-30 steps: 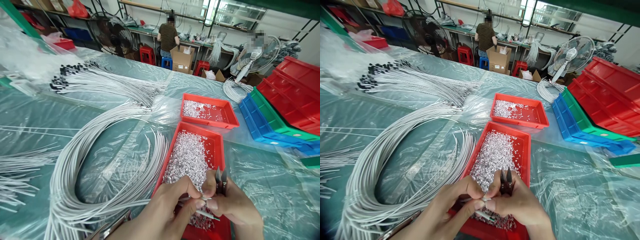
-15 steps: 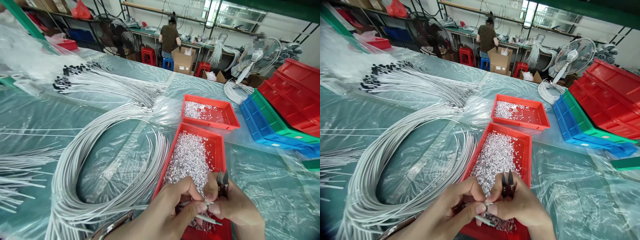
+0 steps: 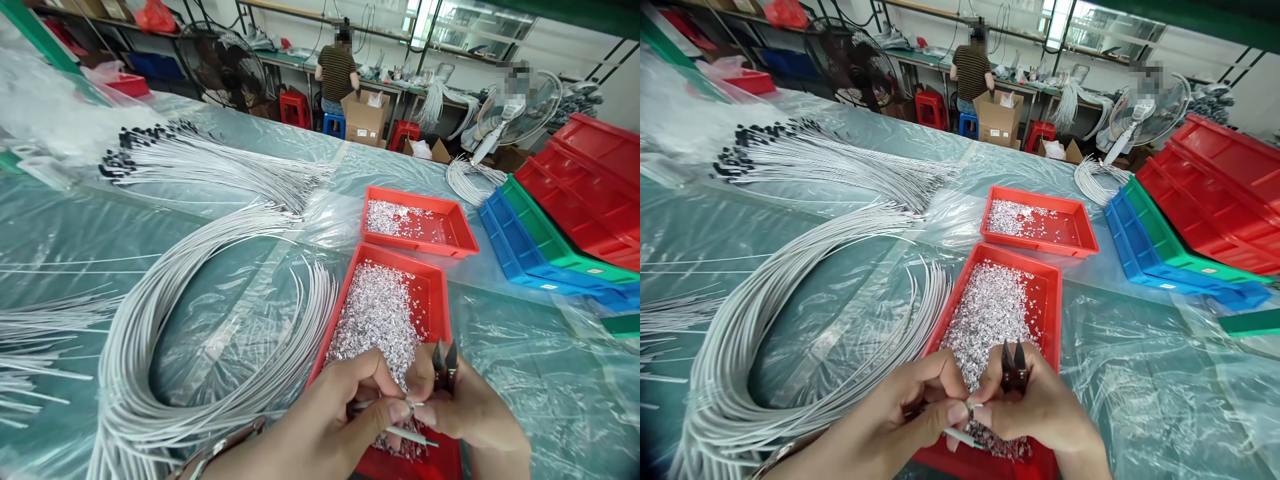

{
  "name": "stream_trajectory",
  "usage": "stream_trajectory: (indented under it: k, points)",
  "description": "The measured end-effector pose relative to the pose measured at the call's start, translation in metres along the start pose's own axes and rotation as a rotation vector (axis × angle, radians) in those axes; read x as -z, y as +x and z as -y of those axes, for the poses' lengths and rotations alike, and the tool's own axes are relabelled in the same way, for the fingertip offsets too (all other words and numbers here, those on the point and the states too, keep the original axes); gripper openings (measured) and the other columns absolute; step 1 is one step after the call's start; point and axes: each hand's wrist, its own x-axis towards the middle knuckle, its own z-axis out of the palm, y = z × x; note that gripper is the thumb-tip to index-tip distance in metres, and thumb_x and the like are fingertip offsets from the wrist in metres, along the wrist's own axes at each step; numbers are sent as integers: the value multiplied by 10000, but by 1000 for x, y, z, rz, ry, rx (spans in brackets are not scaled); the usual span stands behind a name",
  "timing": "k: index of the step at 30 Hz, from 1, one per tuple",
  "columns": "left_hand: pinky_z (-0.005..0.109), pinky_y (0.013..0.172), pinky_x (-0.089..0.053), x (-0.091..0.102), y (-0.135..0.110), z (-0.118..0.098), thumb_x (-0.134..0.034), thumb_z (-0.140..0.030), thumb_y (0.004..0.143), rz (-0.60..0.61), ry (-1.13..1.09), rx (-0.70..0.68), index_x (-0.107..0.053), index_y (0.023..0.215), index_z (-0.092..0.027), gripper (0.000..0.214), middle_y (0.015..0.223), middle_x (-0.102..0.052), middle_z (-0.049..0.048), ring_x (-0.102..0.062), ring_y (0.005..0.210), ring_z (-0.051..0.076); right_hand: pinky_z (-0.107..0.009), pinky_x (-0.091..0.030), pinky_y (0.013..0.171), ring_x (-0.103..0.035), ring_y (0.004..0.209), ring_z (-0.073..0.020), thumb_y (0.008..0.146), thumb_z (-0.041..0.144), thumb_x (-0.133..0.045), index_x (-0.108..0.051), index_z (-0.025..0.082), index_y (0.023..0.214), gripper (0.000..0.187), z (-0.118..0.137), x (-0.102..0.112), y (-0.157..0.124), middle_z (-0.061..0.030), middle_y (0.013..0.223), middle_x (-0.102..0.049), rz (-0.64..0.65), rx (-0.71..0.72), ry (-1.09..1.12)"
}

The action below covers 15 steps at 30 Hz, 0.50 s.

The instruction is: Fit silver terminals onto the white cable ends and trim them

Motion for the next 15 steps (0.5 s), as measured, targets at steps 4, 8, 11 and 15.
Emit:
stream_trajectory:
  k: [4, 8, 11, 15]
  points:
    - [178, 643, -480, 1, 1, -2, -520, -248, 887, -13, 15, 16, -490, 764, -180, 143, 720, -589, -19, -590, 674, 84, -235, -222, 428, -313, 477, -78, 720, 364, -752, -554, 211, 714, 250, -5, 1, -4, 27, 621, -507, -69, 4, -61]
    - [227, 695, -482, 4, 2, 2, -495, -294, 912, -40, 18, -13, -487, 789, -187, 163, 749, -603, -10, -594, 725, 105, -245, -178, 419, -265, 459, -81, 781, 382, -712, -590, 213, 767, 209, -1, -6, -8, 64, 543, -394, -151, 36, -103]
    - [217, 680, -446, 7, 3, 6, -495, -284, 924, -34, 51, -28, -507, 813, -188, 147, 768, -614, -11, -583, 741, 100, -261, -141, 434, -194, 458, -81, 786, 367, -711, -621, 215, 744, 181, 9, -15, -9, 90, 506, -283, -256, 58, -168]
    - [198, 617, -389, 9, 5, 8, -489, -294, 934, -10, 36, -8, -494, 815, -184, 162, 763, -599, -15, -552, 704, 80, -268, -118, 438, -169, 460, -81, 747, 287, -750, -639, 222, 717, 132, 17, -22, -10, 94, 503, -258, -320, 68, -217]
